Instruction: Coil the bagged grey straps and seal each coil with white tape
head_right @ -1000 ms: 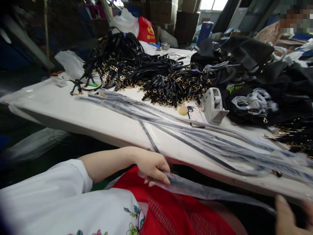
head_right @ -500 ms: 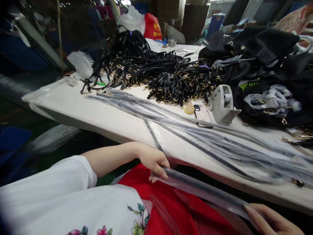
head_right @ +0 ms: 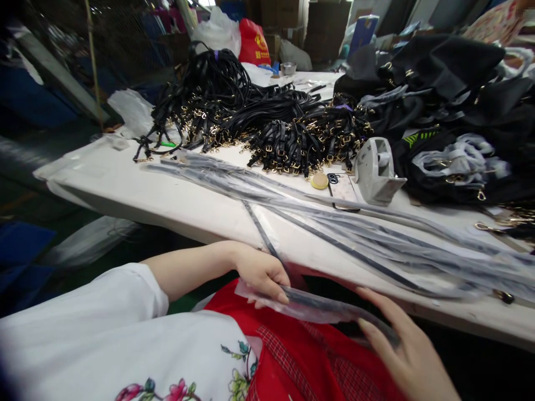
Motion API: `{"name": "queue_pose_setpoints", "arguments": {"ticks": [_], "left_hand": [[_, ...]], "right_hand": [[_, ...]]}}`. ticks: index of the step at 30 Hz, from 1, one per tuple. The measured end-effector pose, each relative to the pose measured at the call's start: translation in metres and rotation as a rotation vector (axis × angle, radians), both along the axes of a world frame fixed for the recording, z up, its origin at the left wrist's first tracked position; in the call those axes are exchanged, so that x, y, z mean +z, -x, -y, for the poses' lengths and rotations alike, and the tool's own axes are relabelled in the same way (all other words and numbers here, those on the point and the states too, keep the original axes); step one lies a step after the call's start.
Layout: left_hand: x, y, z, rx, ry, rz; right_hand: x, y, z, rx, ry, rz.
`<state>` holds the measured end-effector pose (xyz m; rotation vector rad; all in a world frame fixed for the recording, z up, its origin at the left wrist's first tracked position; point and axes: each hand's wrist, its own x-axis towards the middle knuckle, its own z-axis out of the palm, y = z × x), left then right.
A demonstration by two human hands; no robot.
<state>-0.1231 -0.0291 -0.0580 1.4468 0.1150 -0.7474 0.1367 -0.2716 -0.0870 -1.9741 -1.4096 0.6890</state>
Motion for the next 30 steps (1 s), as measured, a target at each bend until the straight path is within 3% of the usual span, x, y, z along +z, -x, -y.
{"name": "queue_pose_setpoints", "arguments": {"ticks": [3, 6, 10, 13, 15, 18, 22, 24, 26, 28, 30], "left_hand": [[-0.002, -0.015, 0.018, 0.002, -0.033, 0.035], [-0.001, -0.014, 0.012, 0.024, -0.058, 0.111], [-0.004, -0.001, -0.003, -0.05, 0.065, 0.099], [-0.02, 0.001, 0.016, -0.204, 0.14, 0.105], [-0.032, 0.001, 0.039, -0.276, 0.051, 0.197], [-0.041, 0.003, 0.064, -0.258, -0.158, 0.316], [-0.034, 0.003, 0.065, -0.293, -0.088, 0.263], [-0.032, 0.002, 0.06, -0.237, -0.085, 0.234], [-0.036, -0.001, 0.056, -0.075, -0.217, 0.157], [-0.047, -0.007, 0.054, 0.071, -0.387, 0.063], [-0.063, -0.018, 0.052, 0.115, -0.504, 0.004]], "right_hand": [[0.01, 0.062, -0.044, 0.25, 0.023, -0.184], [0.015, 0.084, -0.056, 0.395, 0.187, -0.309], [0.007, 0.078, -0.046, 0.312, 0.228, -0.429], [-0.014, 0.096, -0.043, 0.273, 0.251, -0.584], [-0.036, 0.122, -0.046, 0.206, 0.289, -0.714], [-0.072, 0.159, -0.049, 0.087, 0.335, -0.835], [-0.097, 0.176, -0.047, -0.005, 0.348, -0.911], [-0.095, 0.173, -0.045, -0.02, 0.336, -0.911], [-0.087, 0.17, -0.04, -0.019, 0.323, -0.881], [-0.075, 0.172, -0.035, -0.009, 0.305, -0.835], [-0.064, 0.176, -0.029, 0.006, 0.286, -0.791]]}}
